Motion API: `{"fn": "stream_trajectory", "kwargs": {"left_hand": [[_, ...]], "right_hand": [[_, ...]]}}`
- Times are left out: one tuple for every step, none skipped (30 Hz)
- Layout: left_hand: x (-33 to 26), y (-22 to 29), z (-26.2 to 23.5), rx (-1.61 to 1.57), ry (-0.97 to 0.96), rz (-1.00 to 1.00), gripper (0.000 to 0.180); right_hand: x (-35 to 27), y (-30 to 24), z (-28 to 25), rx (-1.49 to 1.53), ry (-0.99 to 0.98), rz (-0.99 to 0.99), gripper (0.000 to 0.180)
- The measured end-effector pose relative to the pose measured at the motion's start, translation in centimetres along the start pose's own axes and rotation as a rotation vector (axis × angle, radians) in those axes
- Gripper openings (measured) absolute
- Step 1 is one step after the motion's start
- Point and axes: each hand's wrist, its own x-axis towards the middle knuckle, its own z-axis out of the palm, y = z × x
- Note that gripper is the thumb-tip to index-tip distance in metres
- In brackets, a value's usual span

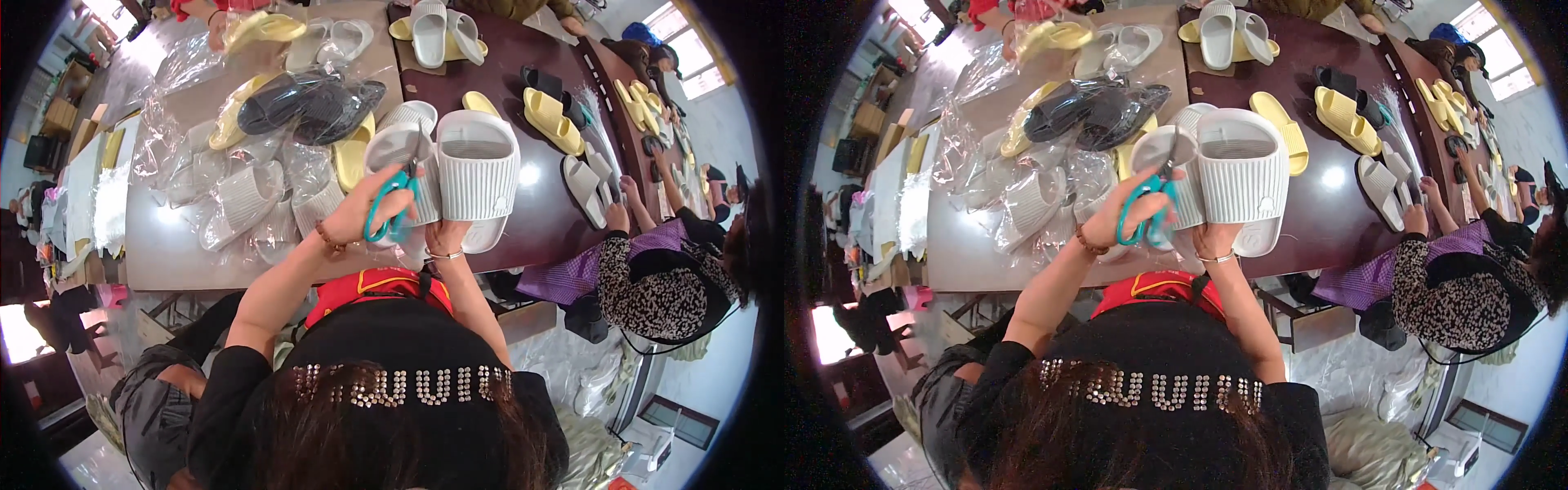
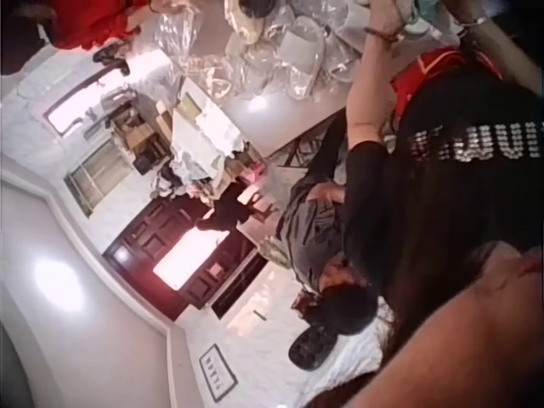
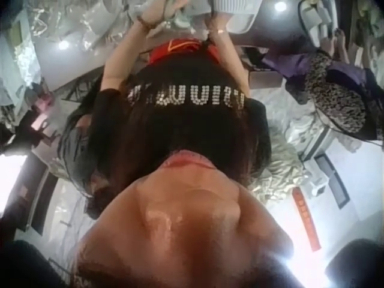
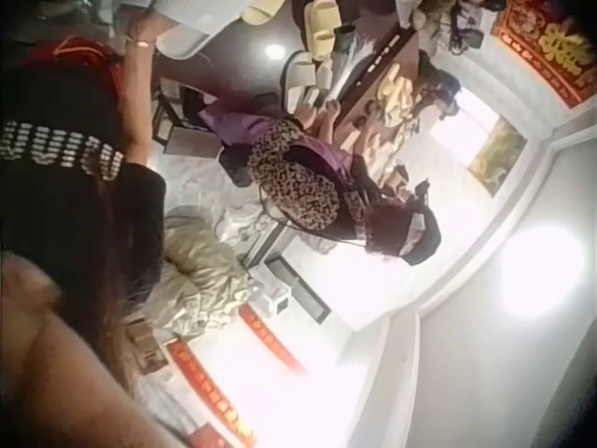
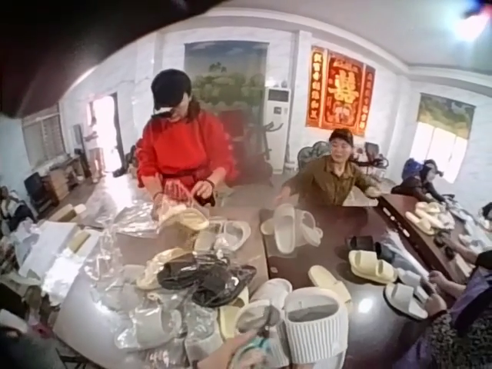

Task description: Trim excess rubber material and flash from manufactured slippers using scissors.

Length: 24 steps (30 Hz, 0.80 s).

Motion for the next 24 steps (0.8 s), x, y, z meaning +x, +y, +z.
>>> {"fn": "stream_trajectory", "kwargs": {"left_hand": [[-0.2,0.3,0.1,0.024,0.111,0.124,0.043],[-0.3,0.8,0.0,0.046,0.221,0.248,0.043],[-0.5,1.6,-0.4,0.047,0.214,0.245,0.043],[-0.9,2.4,-1.1,0.021,0.359,0.338,0.040],[-1.1,2.8,-1.6,-0.006,0.504,0.431,0.037],[-1.0,2.6,-2.1,-0.003,0.501,0.428,0.037],[-1.1,2.0,-2.8,0.047,0.522,0.429,0.039],[-1.1,1.3,-3.3,0.097,0.545,0.431,0.042],[-0.8,0.8,-3.6,0.147,0.565,0.434,0.045],[-0.3,0.3,-3.5,0.148,0.566,0.434,0.045],[0.3,-0.1,-3.1,0.427,0.527,0.385,0.044],[0.9,-0.5,-2.8,0.705,0.483,0.329,0.044],[1.4,-1.0,-2.8,0.980,0.431,0.265,0.044],[1.9,-1.7,-3.1,0.981,0.435,0.264,0.044],[2.4,-2.5,-3.7,0.950,0.402,0.228,0.044],[2.9,-3.5,-4.5,0.919,0.370,0.192,0.045],[3.3,-4.4,-5.1,0.887,0.334,0.158,0.045],[3.6,-5.2,-6.0,0.888,0.337,0.156,0.045],[4.1,-6.1,-7.1,0.855,0.370,0.164,0.044],[4.0,-6.8,-8.1,0.820,0.407,0.168,0.043],[3.9,-7.7,-8.9,0.785,0.443,0.172,0.042],[3.8,-8.6,-9.6,0.782,0.449,0.169,0.042],[3.8,-9.4,-10.3,0.811,0.493,0.128,0.042],[3.8,-10.2,-10.9,0.839,0.537,0.086,0.043]], "right_hand": [[0.1,0.2,-0.3,0.000,0.007,0.002,0.046],[0.3,0.4,-0.7,-0.217,0.030,-0.090,0.046],[0.6,0.6,-1.2,-0.435,0.052,-0.180,0.046],[0.8,0.6,-1.4,-0.650,0.070,-0.269,0.046],[0.9,0.6,-1.6,-0.650,0.073,-0.265,0.046],[1.2,0.5,-1.8,-0.593,0.062,-0.238,0.045],[1.2,0.3,-1.8,-0.535,0.048,-0.212,0.045],[1.2,0.3,-1.7,-0.477,0.033,-0.187,0.045],[1.4,0.5,-1.7,-0.476,0.033,-0.186,0.045],[1.5,0.6,-1.6,-0.435,-0.001,-0.178,0.045],[1.6,0.7,-1.3,-0.393,-0.036,-0.170,0.044],[1.6,0.7,-0.9,-0.350,-0.072,-0.162,0.044],[1.5,0.6,-0.4,-0.347,-0.075,-0.163,0.044],[1.3,0.5,0.2,-0.335,-0.101,-0.155,0.044],[1.2,0.3,0.9,-0.321,-0.128,-0.149,0.044],[1.1,0.1,1.4,-0.307,-0.157,-0.142,0.044],[1.1,0.5,1.9,-0.304,-0.160,-0.143,0.044],[1.0,1.4,2.6,-0.334,-0.224,-0.121,0.044],[1.1,2.5,3.1,-0.367,-0.283,-0.095,0.044],[0.9,2.7,3.4,-0.399,-0.349,-0.069,0.044],[0.7,2.8,3.3,-0.399,-0.352,-0.065,0.044],[0.8,2.3,3.0,-0.451,-0.466,-0.014,0.041],[0.9,1.8,2.5,-0.504,-0.578,0.038,0.038],[1.0,1.3,1.8,-0.557,-0.691,0.091,0.036]]}}
